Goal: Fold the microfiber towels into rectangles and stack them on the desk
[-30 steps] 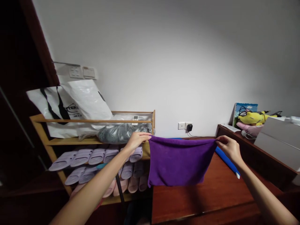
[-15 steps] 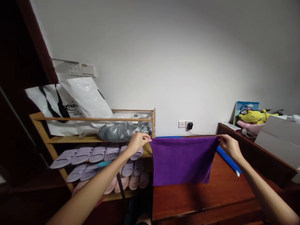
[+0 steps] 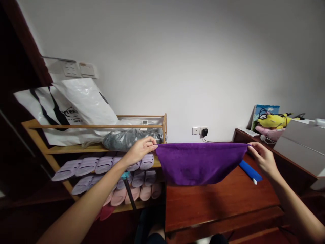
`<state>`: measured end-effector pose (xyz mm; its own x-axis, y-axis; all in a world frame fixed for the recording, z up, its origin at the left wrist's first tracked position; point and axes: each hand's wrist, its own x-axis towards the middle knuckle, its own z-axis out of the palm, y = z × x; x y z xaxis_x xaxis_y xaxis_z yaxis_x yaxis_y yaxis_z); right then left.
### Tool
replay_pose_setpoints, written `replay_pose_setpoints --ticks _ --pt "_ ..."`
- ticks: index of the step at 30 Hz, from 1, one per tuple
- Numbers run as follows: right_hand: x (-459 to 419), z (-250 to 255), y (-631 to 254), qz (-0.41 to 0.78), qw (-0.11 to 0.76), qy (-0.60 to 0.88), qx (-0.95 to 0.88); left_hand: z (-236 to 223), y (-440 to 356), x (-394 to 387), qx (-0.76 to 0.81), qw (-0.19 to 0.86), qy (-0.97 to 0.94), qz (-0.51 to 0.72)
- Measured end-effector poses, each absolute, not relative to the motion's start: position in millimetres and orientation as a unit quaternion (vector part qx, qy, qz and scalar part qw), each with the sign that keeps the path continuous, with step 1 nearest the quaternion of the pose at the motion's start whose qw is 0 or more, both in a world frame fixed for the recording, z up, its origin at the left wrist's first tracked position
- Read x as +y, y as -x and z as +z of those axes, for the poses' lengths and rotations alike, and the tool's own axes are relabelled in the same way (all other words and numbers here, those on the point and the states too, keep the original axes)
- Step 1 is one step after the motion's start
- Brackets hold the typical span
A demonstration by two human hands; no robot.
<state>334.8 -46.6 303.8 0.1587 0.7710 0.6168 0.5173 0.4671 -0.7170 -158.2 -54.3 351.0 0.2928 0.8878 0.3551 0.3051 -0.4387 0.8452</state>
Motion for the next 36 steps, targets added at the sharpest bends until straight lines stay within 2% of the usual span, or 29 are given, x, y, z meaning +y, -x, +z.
replay_pose_setpoints --ticks 3,12,16,20,22,28,36 --pt "-71 311 -335 0.082 0.572 0.523 -0.627 362 160 -76 0.415 0.354 -0.716 0.436" --pt "-118 310 -348 0.085 0.455 0.588 -0.663 372 172 -122 0.509 0.398 -0.67 0.366" --pt "-96 293 -349 0.122 0.383 0.58 -0.708 348 173 -112 0.495 0.448 -0.675 0.314" --pt "-56 252 -343 0.177 0.308 0.578 -0.735 293 171 -83 0.48 0.481 -0.686 0.26" --pt "-34 223 -339 0.201 0.306 0.589 -0.72 256 168 -63 0.487 0.462 -0.698 0.25" --pt "14 150 -318 0.213 0.386 0.674 -0.592 160 147 -6 0.558 0.363 -0.663 0.341" --pt "62 106 -282 0.332 0.49 0.67 -0.449 108 124 39 0.64 0.244 -0.599 0.415"
